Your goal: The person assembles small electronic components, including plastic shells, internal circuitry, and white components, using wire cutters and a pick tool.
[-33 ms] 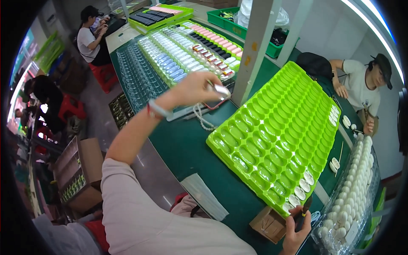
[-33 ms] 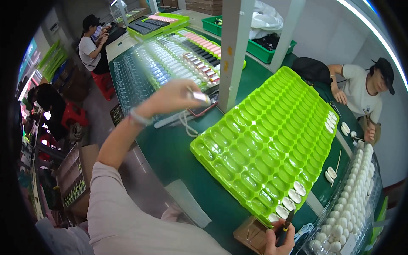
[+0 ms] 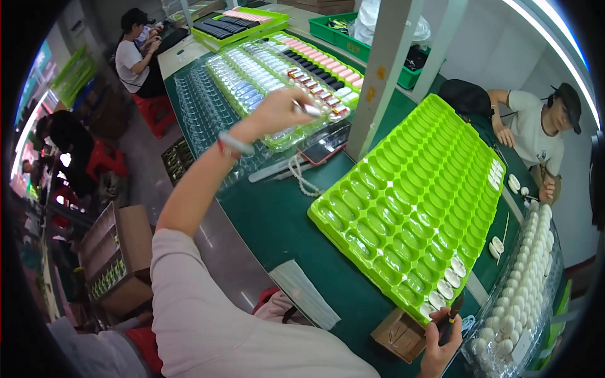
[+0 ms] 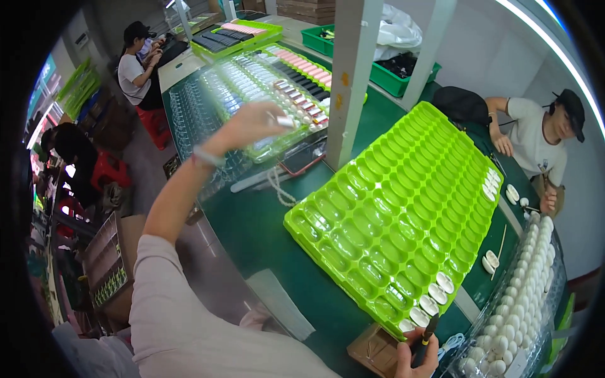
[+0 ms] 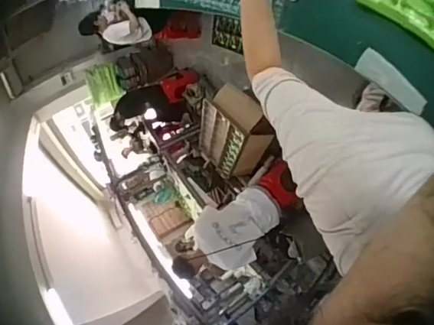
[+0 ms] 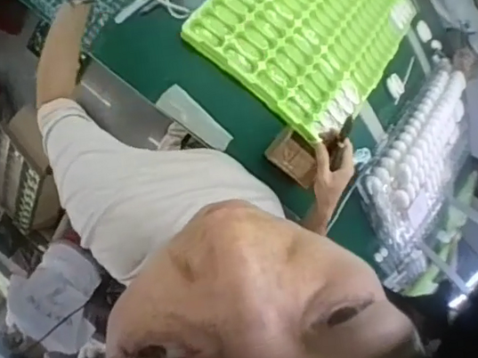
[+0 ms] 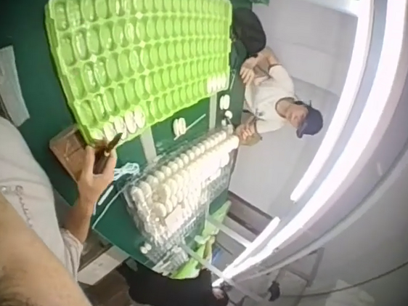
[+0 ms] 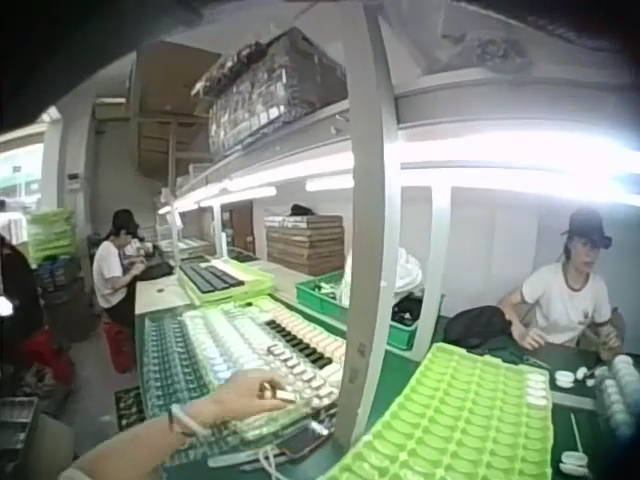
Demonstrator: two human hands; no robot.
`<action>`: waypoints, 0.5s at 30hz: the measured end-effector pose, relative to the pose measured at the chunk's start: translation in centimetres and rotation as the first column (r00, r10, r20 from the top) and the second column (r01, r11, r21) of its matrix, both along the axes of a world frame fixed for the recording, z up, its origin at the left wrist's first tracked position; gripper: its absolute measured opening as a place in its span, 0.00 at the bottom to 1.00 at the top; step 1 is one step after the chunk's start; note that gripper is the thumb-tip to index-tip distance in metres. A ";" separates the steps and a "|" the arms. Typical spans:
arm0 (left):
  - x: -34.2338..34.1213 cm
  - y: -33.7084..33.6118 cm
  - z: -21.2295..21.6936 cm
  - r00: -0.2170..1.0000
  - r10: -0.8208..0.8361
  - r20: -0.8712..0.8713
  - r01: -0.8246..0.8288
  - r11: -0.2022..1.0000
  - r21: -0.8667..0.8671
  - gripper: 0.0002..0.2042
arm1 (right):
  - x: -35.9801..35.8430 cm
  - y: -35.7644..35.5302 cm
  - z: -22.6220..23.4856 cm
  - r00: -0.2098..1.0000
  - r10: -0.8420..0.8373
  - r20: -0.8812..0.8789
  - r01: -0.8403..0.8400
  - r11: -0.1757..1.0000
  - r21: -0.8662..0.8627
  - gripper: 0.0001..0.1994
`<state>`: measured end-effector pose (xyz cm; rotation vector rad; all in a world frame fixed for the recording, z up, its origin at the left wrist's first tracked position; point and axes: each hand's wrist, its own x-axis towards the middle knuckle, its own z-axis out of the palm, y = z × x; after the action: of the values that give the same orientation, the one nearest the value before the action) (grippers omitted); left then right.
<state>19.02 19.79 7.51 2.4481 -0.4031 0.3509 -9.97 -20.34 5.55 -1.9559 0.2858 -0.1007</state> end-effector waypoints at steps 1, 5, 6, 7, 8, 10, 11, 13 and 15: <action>3.2 3.1 -0.1 0.984 0.166 0.065 -0.171 0.981 0.090 0.16 | 0.0 -0.1 0.1 1.000 -0.020 -0.014 0.021 0.999 0.024 0.14; 14.9 14.5 -2.8 0.837 0.535 0.112 -0.539 0.842 0.008 0.20 | 0.3 0.2 0.2 0.997 -0.069 -0.021 0.070 0.997 0.034 0.14; 16.6 15.4 -3.7 0.796 0.590 0.135 -0.591 0.806 -0.033 0.21 | 0.2 0.2 0.1 0.997 -0.075 -0.015 0.076 0.996 0.045 0.13; 18.2 15.5 -4.5 0.788 0.610 0.091 -0.607 0.793 -0.060 0.22 | 0.0 0.0 -0.1 0.996 -0.091 -0.002 0.091 0.995 0.037 0.13; 19.4 15.1 -4.8 0.795 0.599 0.096 -0.594 0.801 -0.076 0.22 | -0.3 -0.2 -0.3 0.992 -0.127 0.021 0.126 0.991 0.032 0.13; 21.1 14.4 -5.8 0.802 0.597 -0.036 -0.589 0.799 0.118 0.20 | -0.5 0.0 -0.2 0.984 -0.170 0.052 0.169 0.985 0.022 0.13; 21.4 14.3 -6.6 0.820 0.572 0.005 -0.571 0.819 0.050 0.19 | -0.5 0.3 0.2 0.975 -0.221 0.024 0.220 0.975 0.023 0.13; 22.2 14.4 -7.0 0.827 0.562 -0.034 -0.560 0.827 0.049 0.19 | -0.7 0.4 0.3 0.955 -0.296 -0.033 0.297 0.954 0.035 0.11; 23.1 14.6 -7.7 0.811 0.579 -0.081 -0.575 0.815 0.070 0.19 | -0.5 0.4 0.5 0.951 -0.307 -0.048 0.308 0.951 0.028 0.10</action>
<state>42.14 34.43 -0.23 2.5728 0.4052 0.4708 -10.50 -19.90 6.03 -1.8676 0.6172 -0.2550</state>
